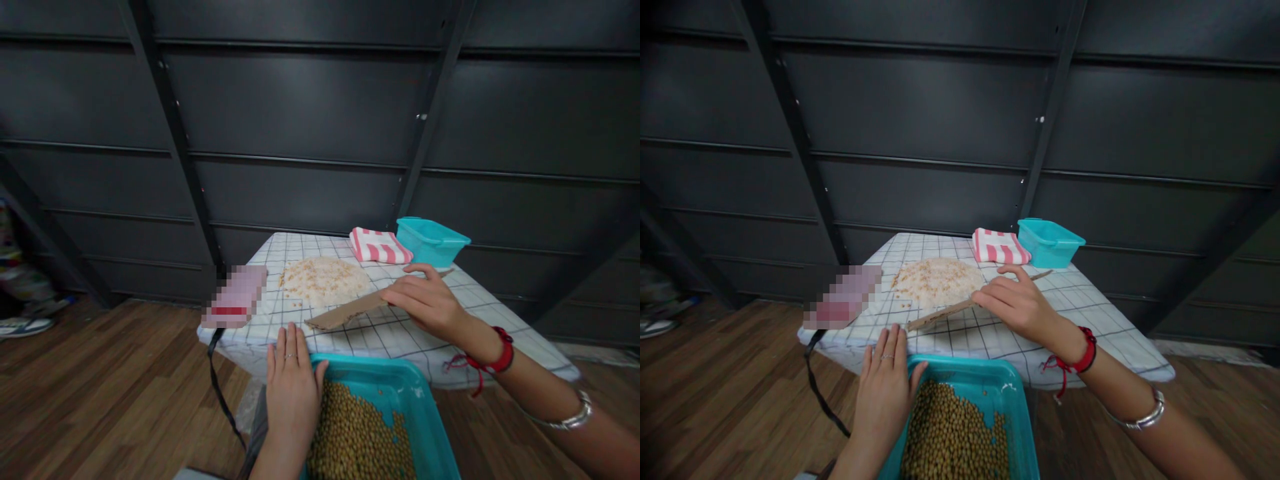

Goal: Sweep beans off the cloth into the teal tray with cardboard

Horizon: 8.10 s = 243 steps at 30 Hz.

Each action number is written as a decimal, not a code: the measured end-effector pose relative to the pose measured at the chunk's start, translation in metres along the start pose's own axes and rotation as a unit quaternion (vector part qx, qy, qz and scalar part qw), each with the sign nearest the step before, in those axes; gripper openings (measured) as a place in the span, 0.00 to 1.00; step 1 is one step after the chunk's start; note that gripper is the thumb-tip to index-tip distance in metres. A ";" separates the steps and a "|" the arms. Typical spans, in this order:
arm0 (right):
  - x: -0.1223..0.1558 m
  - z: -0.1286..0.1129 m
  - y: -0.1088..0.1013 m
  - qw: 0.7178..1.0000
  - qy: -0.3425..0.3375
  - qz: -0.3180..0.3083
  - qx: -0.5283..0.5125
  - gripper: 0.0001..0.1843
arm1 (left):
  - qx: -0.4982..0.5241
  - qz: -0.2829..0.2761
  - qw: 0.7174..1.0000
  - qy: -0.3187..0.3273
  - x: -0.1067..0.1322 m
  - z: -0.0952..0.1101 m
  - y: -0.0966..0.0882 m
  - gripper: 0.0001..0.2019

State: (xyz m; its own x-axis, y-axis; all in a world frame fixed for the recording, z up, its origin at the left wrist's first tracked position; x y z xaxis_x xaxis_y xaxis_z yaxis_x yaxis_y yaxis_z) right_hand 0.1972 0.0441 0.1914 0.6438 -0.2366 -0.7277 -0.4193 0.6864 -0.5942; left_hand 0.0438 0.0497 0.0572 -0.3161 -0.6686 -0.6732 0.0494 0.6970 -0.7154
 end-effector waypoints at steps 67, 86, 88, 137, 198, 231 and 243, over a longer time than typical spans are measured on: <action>0.009 0.109 0.043 0.969 0.175 0.061 0.163 0.20 | -0.034 0.011 0.999 0.011 -0.001 0.012 0.004 0.24; 0.011 0.110 0.024 0.972 0.155 0.087 0.154 0.18 | -0.046 0.008 0.999 0.017 -0.001 0.016 0.009 0.25; 0.012 0.111 0.024 0.969 0.166 0.093 0.157 0.19 | -0.045 0.013 0.999 0.020 -0.001 0.016 0.009 0.25; -0.003 0.075 0.003 0.994 0.057 0.034 0.084 0.15 | -0.065 0.066 0.995 0.047 -0.005 0.014 -0.007 0.25; 0.030 0.068 -0.023 0.996 0.080 0.044 0.009 0.16 | -0.013 0.045 0.999 0.016 0.003 0.005 0.004 0.26; 0.033 0.051 -0.046 0.998 0.060 0.020 0.019 0.20 | -0.035 0.048 0.998 0.029 -0.002 0.008 -0.003 0.27; 0.041 0.050 -0.047 0.997 0.068 0.010 0.030 0.18 | -0.044 0.054 0.996 0.049 -0.005 0.011 -0.009 0.28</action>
State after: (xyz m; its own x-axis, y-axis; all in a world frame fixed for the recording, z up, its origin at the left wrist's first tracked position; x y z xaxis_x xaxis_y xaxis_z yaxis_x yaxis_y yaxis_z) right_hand 0.2753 0.0360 0.2064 0.5414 -0.3102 -0.7815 -0.3891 0.7315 -0.5599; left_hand 0.0551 0.0440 0.0656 -0.4053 -0.5628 -0.7205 0.0058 0.7865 -0.6176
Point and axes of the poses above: each hand's wrist, its own x-axis away from the middle knuckle, its own y-axis out of the palm, z = x × y, the point moved 8 cm from there along -x, towards the middle knuckle, and after that the axes turned 11 degrees about y, right-handed, at the moved point
